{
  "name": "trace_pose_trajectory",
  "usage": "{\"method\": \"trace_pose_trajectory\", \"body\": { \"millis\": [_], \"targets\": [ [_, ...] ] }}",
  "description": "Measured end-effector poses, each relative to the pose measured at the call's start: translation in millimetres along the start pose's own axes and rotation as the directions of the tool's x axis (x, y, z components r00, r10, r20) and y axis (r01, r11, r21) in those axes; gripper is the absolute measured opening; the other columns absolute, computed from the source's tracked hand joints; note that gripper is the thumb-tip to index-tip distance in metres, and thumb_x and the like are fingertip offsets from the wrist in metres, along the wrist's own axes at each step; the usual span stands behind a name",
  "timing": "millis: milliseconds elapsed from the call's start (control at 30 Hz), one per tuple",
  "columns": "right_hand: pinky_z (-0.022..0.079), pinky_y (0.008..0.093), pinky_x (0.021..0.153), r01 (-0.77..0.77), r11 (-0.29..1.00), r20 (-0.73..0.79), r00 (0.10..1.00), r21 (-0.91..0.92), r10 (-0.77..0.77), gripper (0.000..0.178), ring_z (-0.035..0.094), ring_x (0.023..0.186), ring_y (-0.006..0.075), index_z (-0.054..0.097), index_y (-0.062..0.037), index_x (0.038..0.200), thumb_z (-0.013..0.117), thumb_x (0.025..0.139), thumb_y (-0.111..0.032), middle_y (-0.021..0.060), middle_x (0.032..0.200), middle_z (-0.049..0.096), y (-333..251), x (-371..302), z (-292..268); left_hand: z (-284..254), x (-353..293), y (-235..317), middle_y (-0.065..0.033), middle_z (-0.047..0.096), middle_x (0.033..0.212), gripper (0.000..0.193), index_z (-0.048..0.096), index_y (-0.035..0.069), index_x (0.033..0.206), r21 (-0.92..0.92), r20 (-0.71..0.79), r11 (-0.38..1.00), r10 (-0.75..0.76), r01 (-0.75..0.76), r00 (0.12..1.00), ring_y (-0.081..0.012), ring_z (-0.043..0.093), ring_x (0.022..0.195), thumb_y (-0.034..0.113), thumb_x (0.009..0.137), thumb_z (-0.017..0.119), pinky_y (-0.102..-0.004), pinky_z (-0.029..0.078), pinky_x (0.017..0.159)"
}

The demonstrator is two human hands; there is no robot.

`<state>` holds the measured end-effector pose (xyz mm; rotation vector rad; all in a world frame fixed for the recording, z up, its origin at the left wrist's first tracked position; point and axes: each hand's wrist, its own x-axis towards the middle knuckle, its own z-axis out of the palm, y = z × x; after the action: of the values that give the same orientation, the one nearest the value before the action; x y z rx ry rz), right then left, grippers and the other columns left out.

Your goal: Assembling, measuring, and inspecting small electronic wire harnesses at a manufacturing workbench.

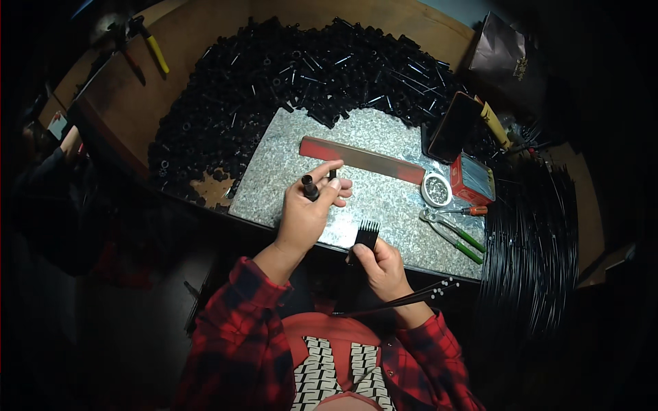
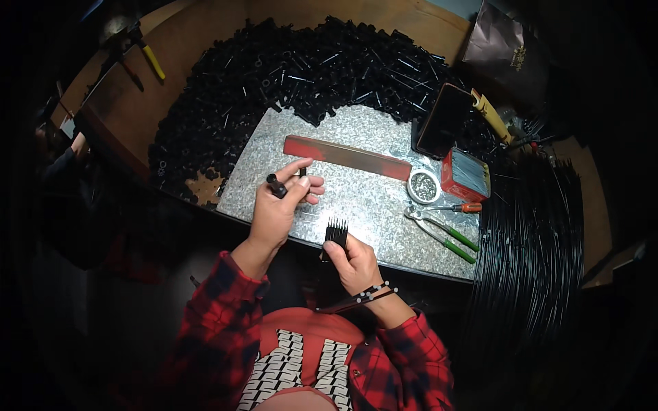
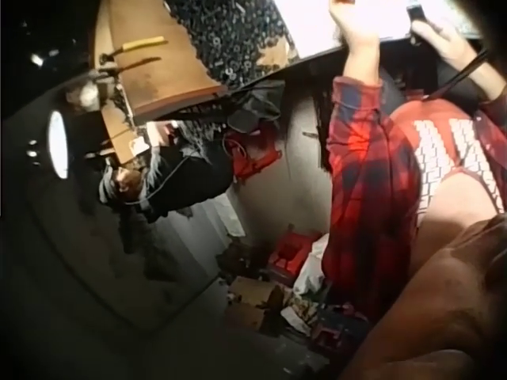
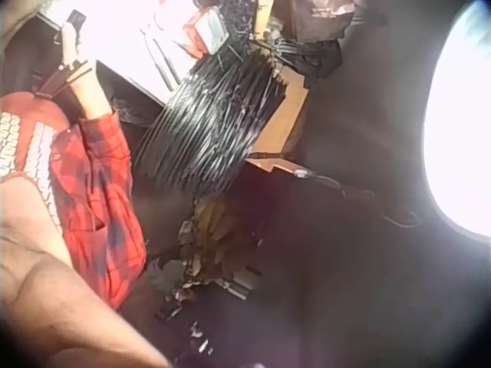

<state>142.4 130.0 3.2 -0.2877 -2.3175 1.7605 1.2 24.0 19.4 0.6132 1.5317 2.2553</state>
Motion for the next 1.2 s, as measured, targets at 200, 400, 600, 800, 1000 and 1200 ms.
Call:
{"method": "trace_pose_trajectory", "body": {
  "millis": [200, 400, 600, 800, 1000, 1200],
  "targets": [
    [0.045, 0.0241, 0.060, 0.022, 0.998, 0.015, 1.000, -0.066, -0.021, 0.020, 0.055, 0.064, 0.0083, 0.059, -0.0001, 0.083, 0.054, 0.094, -0.016, 0.0021, 0.071, 0.061, -5, -5, 4, 12, -15, 3, -0.0139, 0.064, 0.103, 0.031, 0.054, -0.003, 0.121, -0.036, 0.012, 0.999, -0.012, 0.012, 1.000, -0.0159, 0.062, 0.091, 0.007, 0.092, 0.053, -0.0260, 0.051, 0.076],
    [0.045, 0.0230, 0.062, 0.005, 1.000, -0.006, 1.000, -0.004, -0.005, 0.019, 0.055, 0.068, 0.0073, 0.060, -0.0008, 0.084, 0.053, 0.094, -0.015, 0.0007, 0.074, 0.062, 2, -7, 1, -3, -22, 15, -0.0170, 0.063, 0.106, 0.040, 0.045, -0.006, 0.128, -0.262, 0.157, 0.930, -0.223, 0.259, 0.962, -0.0199, 0.064, 0.094, 0.004, 0.090, 0.054, -0.0270, 0.054, 0.081],
    [0.045, 0.0227, 0.062, 0.016, 1.000, -0.001, 1.000, -0.008, -0.016, 0.018, 0.055, 0.068, 0.0070, 0.061, -0.0008, 0.087, 0.054, 0.094, -0.016, 0.0005, 0.075, 0.062, 2, -6, 4, -14, -28, 11, -0.0133, 0.064, 0.101, 0.037, 0.050, -0.004, 0.125, -0.273, 0.176, 0.909, -0.273, 0.314, 0.946, -0.0151, 0.064, 0.088, 0.004, 0.089, 0.058, -0.0244, 0.053, 0.079],
    [0.045, 0.0222, 0.063, 0.009, 1.000, 0.008, 1.000, 0.018, -0.009, 0.017, 0.055, 0.068, 0.0065, 0.061, -0.0006, 0.090, 0.054, 0.094, -0.016, 0.0002, 0.075, 0.063, 4, -4, 5, -7, -31, 9, -0.0109, 0.063, 0.099, 0.034, 0.054, -0.005, 0.120, -0.308, 0.157, 0.912, -0.231, 0.270, 0.960, -0.0151, 0.062, 0.091, 0.003, 0.088, 0.060, -0.0247, 0.052, 0.079],
    [0.045, 0.0222, 0.063, 0.008, 0.999, 0.017, 1.000, 0.031, -0.009, 0.017, 0.055, 0.068, 0.0065, 0.061, -0.0006, 0.091, 0.054, 0.094, -0.016, 0.0003, 0.075, 0.062, 4, -3, 5, -3, -31, 7, -0.0110, 0.063, 0.099, 0.032, 0.055, -0.005, 0.118, -0.308, 0.162, 0.910, -0.237, 0.277, 0.958, -0.0155, 0.062, 0.092, 0.002, 0.087, 0.060, -0.0255, 0.053, 0.080],
    [0.045, 0.0230, 0.062, 0.032, 0.999, 0.014, 0.999, 0.025, -0.032, 0.019, 0.055, 0.067, 0.0072, 0.062, -0.0005, 0.089, 0.053, 0.094, -0.016, 0.0008, 0.074, 0.063, 1, -2, 5, -7, -29, 12, -0.0140, 0.064, 0.103, 0.036, 0.052, -0.003, 0.122, -0.300, 0.178, 0.883, -0.320, 0.361, 0.931, -0.0167, 0.064, 0.091, 0.008, 0.089, 0.059, -0.0233, 0.052, 0.077]
  ]
}}
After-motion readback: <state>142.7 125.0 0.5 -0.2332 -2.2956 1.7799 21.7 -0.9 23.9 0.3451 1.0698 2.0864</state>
